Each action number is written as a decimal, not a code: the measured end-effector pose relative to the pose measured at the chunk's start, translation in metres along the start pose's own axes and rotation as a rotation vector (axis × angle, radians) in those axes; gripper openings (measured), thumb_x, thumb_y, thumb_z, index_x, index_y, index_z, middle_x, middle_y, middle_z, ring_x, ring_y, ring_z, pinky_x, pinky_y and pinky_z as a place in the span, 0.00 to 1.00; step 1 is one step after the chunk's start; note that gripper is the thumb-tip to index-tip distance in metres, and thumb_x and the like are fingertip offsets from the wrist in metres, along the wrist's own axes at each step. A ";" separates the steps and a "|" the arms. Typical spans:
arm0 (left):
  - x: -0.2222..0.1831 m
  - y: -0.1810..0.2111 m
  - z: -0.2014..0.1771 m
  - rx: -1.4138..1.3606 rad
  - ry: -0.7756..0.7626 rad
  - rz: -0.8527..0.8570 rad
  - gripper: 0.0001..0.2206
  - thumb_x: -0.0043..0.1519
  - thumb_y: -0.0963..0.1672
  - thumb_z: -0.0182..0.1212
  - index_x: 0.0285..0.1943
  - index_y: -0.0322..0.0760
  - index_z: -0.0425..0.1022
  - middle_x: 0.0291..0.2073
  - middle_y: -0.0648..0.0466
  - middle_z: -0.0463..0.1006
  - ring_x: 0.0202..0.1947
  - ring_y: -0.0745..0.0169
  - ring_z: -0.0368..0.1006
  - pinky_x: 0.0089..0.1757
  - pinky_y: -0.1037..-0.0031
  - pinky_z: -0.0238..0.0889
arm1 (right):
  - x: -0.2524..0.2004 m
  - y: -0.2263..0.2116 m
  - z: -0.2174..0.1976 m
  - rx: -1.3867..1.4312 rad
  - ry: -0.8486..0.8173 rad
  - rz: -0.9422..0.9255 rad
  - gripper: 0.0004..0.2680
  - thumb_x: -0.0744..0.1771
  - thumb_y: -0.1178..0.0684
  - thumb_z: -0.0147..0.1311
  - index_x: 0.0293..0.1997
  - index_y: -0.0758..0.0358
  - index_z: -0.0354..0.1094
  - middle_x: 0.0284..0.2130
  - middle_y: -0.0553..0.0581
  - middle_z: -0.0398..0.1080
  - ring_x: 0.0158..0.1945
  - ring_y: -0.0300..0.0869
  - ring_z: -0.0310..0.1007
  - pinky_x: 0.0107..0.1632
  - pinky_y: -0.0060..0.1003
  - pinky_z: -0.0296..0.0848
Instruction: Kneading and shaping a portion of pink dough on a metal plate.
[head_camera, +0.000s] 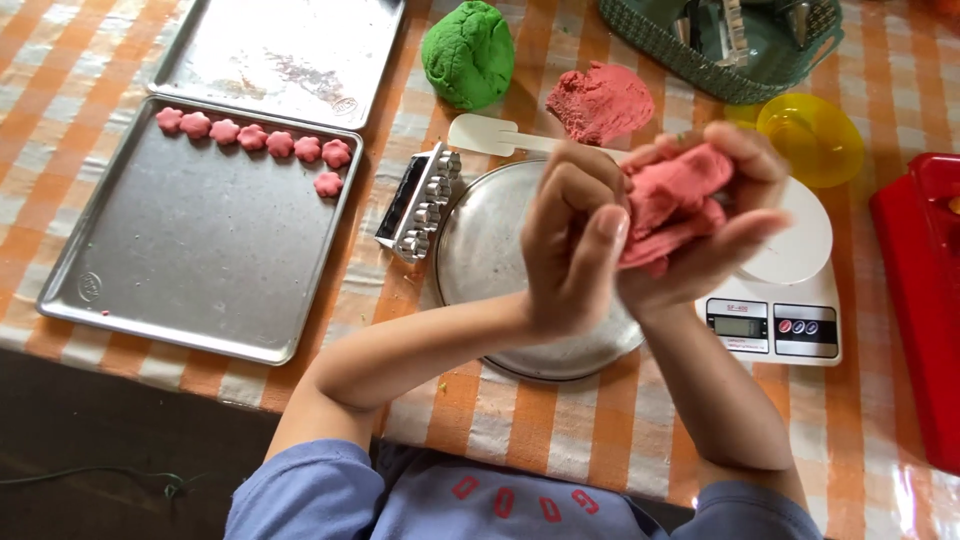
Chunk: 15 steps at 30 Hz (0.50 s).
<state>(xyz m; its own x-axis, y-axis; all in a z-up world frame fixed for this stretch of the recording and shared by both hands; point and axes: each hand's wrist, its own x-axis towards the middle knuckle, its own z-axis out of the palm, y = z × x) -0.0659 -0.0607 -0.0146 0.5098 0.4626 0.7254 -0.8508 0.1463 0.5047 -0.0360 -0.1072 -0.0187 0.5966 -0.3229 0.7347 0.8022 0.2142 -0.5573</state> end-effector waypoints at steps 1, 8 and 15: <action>-0.003 0.000 0.001 -0.003 0.002 -0.002 0.14 0.71 0.49 0.47 0.34 0.41 0.59 0.31 0.55 0.63 0.33 0.64 0.59 0.38 0.74 0.57 | 0.006 0.000 -0.001 -0.004 -0.001 -0.001 0.21 0.71 0.29 0.34 0.49 0.58 0.63 0.36 0.54 0.62 0.31 0.43 0.65 0.37 0.36 0.72; 0.006 -0.014 -0.003 -0.222 -0.057 -0.197 0.12 0.71 0.48 0.42 0.35 0.44 0.57 0.29 0.60 0.58 0.32 0.69 0.52 0.37 0.79 0.51 | 0.018 0.011 -0.033 -0.047 -0.091 -0.236 0.17 0.73 0.45 0.44 0.22 0.55 0.58 0.15 0.48 0.57 0.18 0.38 0.52 0.28 0.35 0.55; 0.050 0.010 -0.021 -0.173 -0.383 -0.337 0.11 0.69 0.49 0.46 0.35 0.42 0.58 0.31 0.61 0.59 0.35 0.69 0.54 0.41 0.76 0.50 | 0.006 -0.005 -0.032 -0.180 -0.487 -0.294 0.18 0.73 0.57 0.34 0.18 0.59 0.43 0.11 0.49 0.41 0.12 0.40 0.41 0.21 0.41 0.43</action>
<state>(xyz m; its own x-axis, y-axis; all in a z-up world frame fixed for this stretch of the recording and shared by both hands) -0.0515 -0.0175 0.0173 0.7403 0.0175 0.6721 -0.6244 0.3886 0.6776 -0.0367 -0.1401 -0.0242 0.3259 0.1241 0.9372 0.9442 0.0070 -0.3292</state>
